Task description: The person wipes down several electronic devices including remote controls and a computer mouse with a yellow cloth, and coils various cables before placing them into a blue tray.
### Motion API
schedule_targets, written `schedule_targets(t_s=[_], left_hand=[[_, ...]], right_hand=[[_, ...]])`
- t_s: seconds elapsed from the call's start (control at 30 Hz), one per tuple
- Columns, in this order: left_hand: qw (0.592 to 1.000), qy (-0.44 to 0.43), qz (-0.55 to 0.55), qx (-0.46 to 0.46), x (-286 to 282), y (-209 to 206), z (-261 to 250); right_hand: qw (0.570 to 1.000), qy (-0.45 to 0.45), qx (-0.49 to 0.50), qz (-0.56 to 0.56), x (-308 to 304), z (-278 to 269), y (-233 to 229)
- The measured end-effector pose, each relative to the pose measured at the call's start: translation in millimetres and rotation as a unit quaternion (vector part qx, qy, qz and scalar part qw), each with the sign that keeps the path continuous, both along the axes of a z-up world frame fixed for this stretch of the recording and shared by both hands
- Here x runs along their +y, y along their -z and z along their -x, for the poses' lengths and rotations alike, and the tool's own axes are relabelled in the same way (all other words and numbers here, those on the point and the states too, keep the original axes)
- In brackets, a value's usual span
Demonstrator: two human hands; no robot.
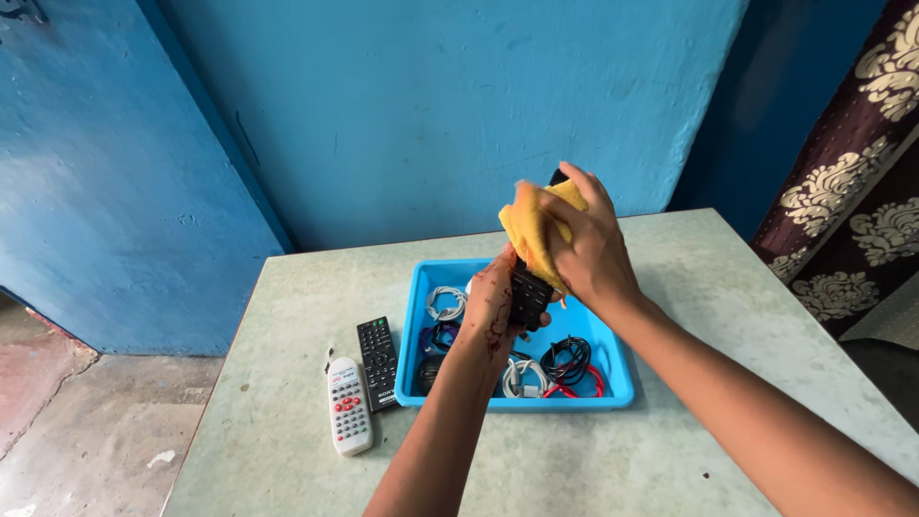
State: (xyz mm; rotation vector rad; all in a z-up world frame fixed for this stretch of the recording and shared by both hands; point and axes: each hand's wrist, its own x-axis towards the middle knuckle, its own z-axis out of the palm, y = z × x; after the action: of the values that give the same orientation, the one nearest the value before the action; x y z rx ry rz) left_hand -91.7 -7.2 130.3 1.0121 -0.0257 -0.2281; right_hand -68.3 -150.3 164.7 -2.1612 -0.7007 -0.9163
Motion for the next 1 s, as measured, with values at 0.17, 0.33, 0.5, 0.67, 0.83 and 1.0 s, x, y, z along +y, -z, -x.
schedule_targets(t_s=[0.17,0.33,0.5,0.67,0.83,1.0], left_hand=[[0.972,-0.027,0.206,0.109,-3,-22,9],[0.999,-0.045,0.006,0.009,-18,4,2],[0.998,-0.02,-0.033,-0.047,-34,17,-12],[1.0,-0.001,-0.007,0.024,-18,1,5],[0.998,-0.02,0.006,0.058,-5,-4,17],[0.997,-0.008,-0.08,0.005,-15,9,34]], right_hand=[[0.996,0.024,-0.089,0.016,24,51,20],[0.993,0.024,-0.112,-0.017,5,35,24],[0.987,0.116,0.011,-0.107,-29,-24,-5],[0.991,0.056,-0.121,0.016,-27,11,18],[0.999,0.005,-0.036,0.012,-2,57,34],[0.987,0.158,-0.031,-0.011,-43,-12,1]])
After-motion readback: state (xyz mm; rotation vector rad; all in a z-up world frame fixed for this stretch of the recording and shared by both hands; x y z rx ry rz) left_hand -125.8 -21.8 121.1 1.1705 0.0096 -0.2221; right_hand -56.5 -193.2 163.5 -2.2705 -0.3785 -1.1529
